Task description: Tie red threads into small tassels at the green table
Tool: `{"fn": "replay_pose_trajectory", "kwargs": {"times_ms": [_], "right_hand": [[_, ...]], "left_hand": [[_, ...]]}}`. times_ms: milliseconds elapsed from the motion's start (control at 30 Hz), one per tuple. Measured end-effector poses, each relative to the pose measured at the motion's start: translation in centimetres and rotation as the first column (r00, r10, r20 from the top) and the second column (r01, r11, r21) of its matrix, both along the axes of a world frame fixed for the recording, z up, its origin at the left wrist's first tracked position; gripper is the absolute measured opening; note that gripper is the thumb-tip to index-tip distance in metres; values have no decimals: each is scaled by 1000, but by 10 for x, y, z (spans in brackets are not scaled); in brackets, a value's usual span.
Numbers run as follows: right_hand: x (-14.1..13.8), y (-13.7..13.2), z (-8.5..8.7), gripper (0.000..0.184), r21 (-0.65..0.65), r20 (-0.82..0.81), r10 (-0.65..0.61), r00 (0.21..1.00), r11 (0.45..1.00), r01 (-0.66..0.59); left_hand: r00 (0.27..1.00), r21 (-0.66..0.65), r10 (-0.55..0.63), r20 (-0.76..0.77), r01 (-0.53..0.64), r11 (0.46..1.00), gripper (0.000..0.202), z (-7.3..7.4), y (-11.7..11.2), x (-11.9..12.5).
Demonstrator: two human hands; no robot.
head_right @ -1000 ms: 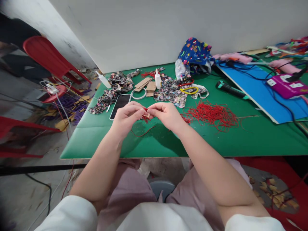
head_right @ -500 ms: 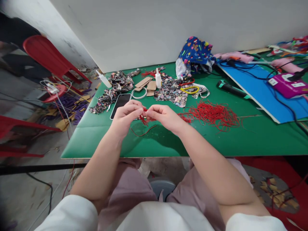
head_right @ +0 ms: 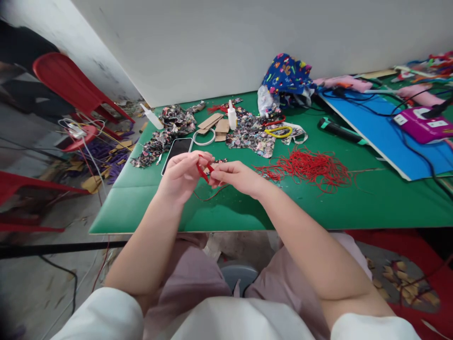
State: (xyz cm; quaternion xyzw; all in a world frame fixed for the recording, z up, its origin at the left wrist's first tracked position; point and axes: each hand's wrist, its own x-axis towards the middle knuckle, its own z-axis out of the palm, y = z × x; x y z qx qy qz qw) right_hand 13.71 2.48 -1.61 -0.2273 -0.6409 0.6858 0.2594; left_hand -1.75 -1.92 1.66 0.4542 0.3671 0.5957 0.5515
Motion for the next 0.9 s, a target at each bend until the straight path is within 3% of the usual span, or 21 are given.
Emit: {"fn": "replay_pose_trajectory", "kwargs": {"times_ms": [100, 200, 300, 400, 533, 800, 900], "right_hand": [[7, 7, 2, 21, 191, 166, -71, 984, 981, 39], [11, 7, 10, 37, 285, 217, -254, 943, 940, 188], [7, 0, 17, 38, 202, 102, -306, 946, 938, 281], [-1, -9, 16, 30, 104, -20, -279, 960, 954, 280], [-8, -14, 11, 28, 32, -59, -303, 951, 952, 306], [-9, -13, 10, 26, -19, -65, -281, 957, 960, 280], [-8, -11, 8, 26, -32, -81, -240, 967, 971, 239]], "left_hand": [[994, 58, 87, -72, -82, 995, 17, 2, 0, -1], [975, 101, 164, -150, -150, 984, 15, 4, 0, 0], [962, 130, 179, -208, -154, 979, 13, 2, -1, 4], [954, 134, 169, -247, -139, 981, 12, -2, -2, 10], [962, 103, 135, -237, -113, 988, 12, -5, -3, 14], [986, -99, 167, -25, -169, 981, 12, -2, -3, 17], [994, -168, 103, 32, -96, 981, 12, -1, -2, 14]]}}
